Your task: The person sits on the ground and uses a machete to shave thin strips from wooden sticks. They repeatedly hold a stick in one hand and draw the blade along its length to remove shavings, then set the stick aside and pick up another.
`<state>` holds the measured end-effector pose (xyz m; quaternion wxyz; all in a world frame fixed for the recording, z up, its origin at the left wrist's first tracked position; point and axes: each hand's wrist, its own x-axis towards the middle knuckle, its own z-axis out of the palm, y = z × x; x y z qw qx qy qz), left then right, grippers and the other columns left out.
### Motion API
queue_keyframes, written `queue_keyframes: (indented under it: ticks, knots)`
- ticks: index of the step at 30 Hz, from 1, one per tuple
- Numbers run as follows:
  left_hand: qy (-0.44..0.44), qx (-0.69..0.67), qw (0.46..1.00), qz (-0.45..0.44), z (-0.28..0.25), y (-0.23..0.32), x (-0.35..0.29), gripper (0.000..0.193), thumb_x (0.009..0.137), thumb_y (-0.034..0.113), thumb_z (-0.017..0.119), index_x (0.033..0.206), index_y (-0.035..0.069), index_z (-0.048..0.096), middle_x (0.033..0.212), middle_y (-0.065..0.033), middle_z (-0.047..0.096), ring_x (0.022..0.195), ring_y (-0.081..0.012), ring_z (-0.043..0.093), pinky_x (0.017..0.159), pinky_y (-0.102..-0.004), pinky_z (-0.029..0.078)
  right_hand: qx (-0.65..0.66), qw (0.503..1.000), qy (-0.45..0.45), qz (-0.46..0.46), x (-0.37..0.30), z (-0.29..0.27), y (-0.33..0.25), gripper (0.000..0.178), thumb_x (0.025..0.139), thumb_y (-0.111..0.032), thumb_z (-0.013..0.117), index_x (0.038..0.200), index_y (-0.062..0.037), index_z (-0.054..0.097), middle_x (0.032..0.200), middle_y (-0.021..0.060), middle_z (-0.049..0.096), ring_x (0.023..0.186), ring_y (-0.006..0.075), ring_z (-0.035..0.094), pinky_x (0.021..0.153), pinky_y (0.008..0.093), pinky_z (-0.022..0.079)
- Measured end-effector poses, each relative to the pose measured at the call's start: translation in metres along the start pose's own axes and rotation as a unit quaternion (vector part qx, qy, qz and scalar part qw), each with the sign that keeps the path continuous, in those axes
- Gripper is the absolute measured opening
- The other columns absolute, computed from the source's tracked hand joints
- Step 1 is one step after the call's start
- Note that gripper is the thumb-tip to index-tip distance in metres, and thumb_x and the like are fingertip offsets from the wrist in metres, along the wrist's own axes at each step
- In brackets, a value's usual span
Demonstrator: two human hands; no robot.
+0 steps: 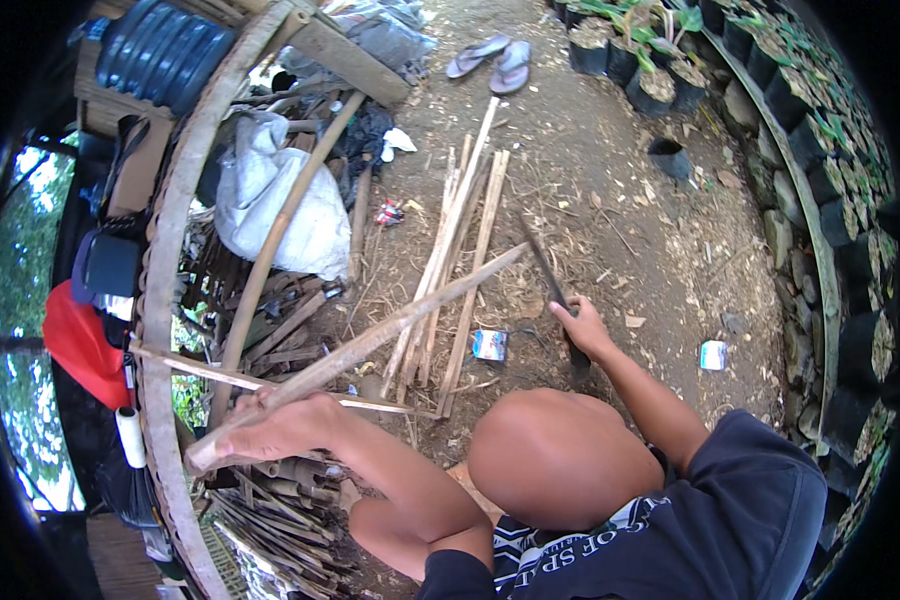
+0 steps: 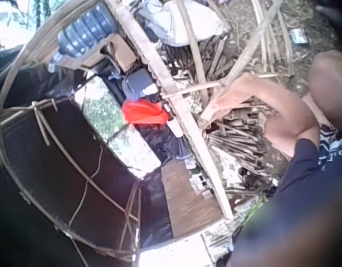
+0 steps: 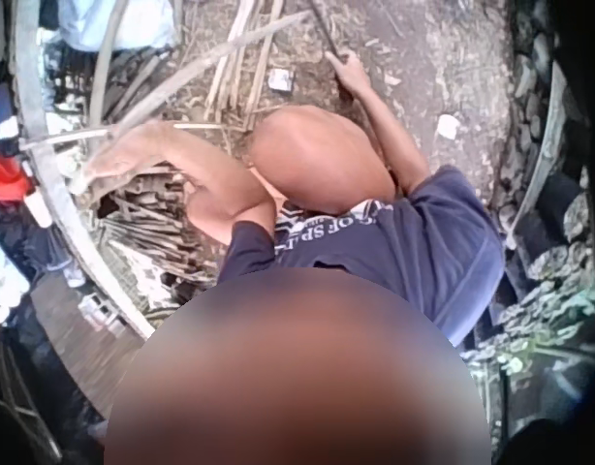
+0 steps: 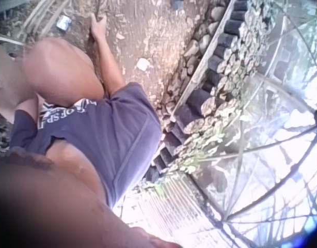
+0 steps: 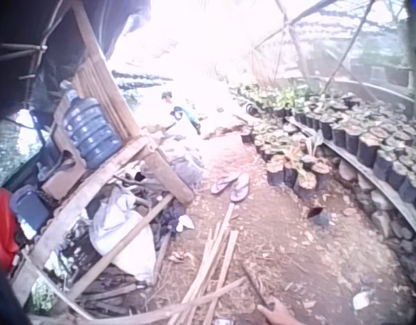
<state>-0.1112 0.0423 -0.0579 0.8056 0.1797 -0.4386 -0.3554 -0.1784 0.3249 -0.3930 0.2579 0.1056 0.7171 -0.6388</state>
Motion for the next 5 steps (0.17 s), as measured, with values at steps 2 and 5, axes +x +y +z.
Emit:
queue_keyframes:
  ticks: [2, 5]
  knots:
    - [0.038, 0.004, 0.998, -0.04, -0.011, -0.002, 0.01, 0.046, 0.108, 0.057, 0.047, 0.106, 0.011, 0.05, 0.091, 0.0003, 0.04, 0.083, -0.0155, 0.045, 0.077, -0.0315, 0.041, 0.072, 0.997, 0.022, 0.0, -0.019, 0.0, -0.011, 0.071, 0.098, -0.042, 0.072, 0.141, 0.0037, 0.039, 0.084, 0.0144, 0.071, 0.048, 0.0138, 0.059, 0.042, 0.0309, 0.047]
    - [0.066, -0.001, 0.996, -0.067, -0.023, -0.009, 0.016, 0.052, 0.104, 0.063, 0.049, 0.111, 0.012, 0.05, 0.094, -0.0018, 0.041, 0.089, -0.0178, 0.046, 0.078, -0.0317, 0.042, 0.152, 0.987, 0.045, -0.004, -0.016, -0.011, -0.033, 0.093, 0.096, -0.041, 0.074, 0.158, 0.0032, 0.022, 0.081, 0.0155, 0.071, 0.046, 0.0171, 0.06, 0.043, 0.0317, 0.049]
